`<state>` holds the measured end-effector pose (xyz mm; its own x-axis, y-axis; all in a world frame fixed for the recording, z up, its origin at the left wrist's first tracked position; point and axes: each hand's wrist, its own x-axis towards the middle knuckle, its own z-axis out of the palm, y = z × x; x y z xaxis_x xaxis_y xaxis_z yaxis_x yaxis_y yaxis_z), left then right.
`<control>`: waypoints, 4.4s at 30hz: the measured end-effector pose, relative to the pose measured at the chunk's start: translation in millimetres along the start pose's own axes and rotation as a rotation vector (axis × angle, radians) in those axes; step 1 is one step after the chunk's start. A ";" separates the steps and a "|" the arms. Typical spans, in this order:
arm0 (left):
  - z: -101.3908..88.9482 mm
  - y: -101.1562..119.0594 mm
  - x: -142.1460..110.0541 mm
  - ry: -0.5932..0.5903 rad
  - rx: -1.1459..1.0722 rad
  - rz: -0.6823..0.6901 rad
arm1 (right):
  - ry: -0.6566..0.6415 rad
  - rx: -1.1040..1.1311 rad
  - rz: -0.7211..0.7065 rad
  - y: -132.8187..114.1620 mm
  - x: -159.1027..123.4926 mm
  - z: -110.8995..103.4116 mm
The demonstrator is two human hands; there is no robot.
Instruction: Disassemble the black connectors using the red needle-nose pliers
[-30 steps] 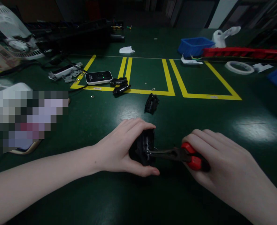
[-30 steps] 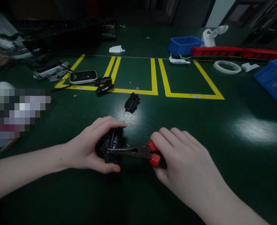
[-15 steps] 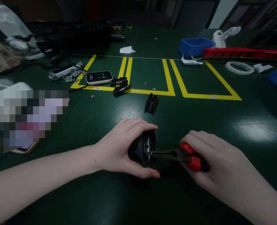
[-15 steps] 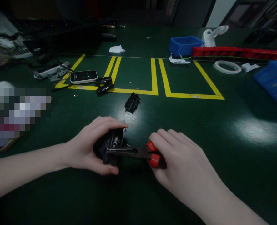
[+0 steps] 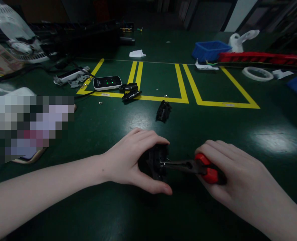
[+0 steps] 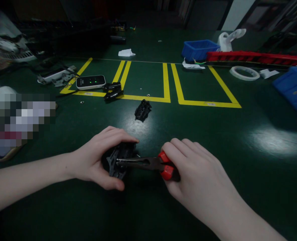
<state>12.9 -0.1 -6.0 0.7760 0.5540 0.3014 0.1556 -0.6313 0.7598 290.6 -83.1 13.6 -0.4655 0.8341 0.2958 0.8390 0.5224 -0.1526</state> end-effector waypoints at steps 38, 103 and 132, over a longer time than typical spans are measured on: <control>-2.0 0.7 1.0 0.053 0.037 -0.018 | -0.091 0.104 0.131 -5.6 4.7 -6.2; -0.7 0.4 -0.6 0.042 0.022 0.037 | -0.040 0.080 0.017 -2.5 10.0 -6.8; 1.7 -4.7 -0.6 0.070 -0.035 0.122 | -0.001 0.146 0.048 -0.4 6.1 9.5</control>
<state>12.8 1.7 -10.7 0.7429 0.5116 0.4316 0.0404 -0.6779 0.7340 284.8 -76.5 6.5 -0.4261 0.8589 0.2841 0.8104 0.5020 -0.3020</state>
